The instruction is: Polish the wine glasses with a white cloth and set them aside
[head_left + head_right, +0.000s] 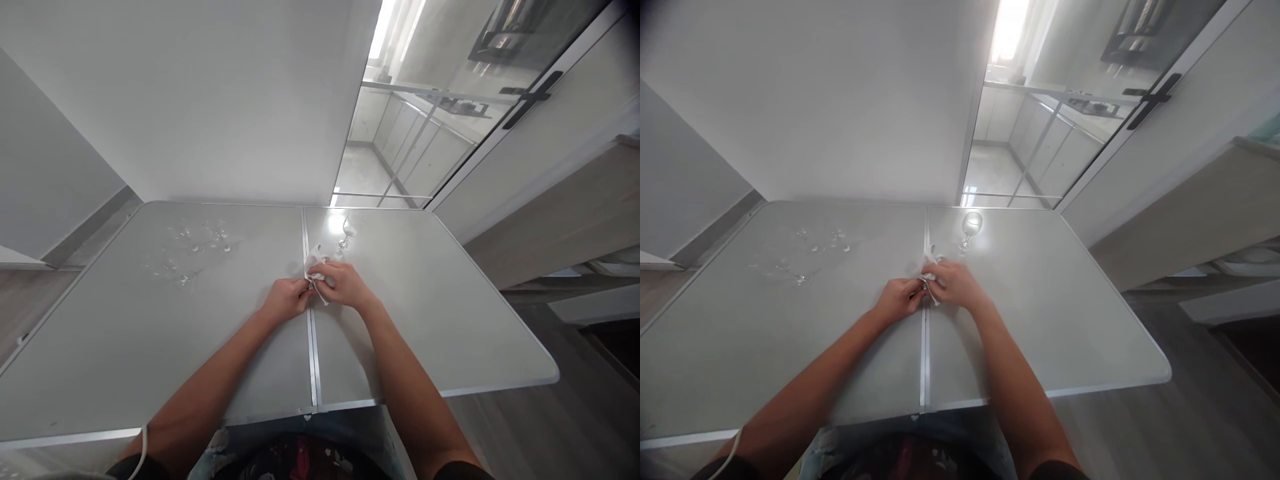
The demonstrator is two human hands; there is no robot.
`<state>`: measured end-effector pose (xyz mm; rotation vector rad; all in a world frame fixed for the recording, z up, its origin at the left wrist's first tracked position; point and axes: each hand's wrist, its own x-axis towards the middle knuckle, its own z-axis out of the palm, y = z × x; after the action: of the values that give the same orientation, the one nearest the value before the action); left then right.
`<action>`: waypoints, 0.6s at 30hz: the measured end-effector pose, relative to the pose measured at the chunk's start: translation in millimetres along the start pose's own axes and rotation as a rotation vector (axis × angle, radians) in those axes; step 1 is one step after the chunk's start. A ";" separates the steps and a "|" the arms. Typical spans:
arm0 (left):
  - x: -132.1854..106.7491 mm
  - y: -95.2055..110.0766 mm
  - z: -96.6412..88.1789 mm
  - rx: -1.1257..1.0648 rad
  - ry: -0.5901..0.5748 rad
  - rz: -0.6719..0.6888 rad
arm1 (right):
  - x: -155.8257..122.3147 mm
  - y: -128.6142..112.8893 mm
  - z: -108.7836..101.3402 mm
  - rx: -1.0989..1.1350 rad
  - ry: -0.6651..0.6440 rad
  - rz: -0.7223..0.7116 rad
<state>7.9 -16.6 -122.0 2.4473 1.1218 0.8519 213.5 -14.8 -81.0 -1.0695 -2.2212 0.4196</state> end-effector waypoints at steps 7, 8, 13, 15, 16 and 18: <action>-0.6 -3.4 -4.0 -0.258 0.154 -0.006 | 2.1 -6.0 -4.8 0.945 0.128 0.424; 0.0 -2.5 -2.7 -0.348 0.175 -0.048 | 3.7 -8.8 -2.3 1.063 0.182 0.461; 5.7 9.2 11.6 -0.815 0.188 -0.299 | 17.1 -29.3 28.4 1.299 0.410 0.558; 8.4 12.8 18.2 -0.959 0.240 -0.347 | 21.1 -35.0 43.7 1.268 0.486 0.564; 9.6 13.1 21.0 -1.008 0.281 -0.359 | 21.8 -36.4 50.3 1.239 0.507 0.551; 10.8 10.0 24.7 -1.064 0.363 -0.405 | 20.8 -36.6 59.8 1.141 0.486 0.493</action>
<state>35.0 -15.6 -131.8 1.1901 0.8654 1.3230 142.8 -22.0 -98.3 -0.8772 -0.9532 1.2708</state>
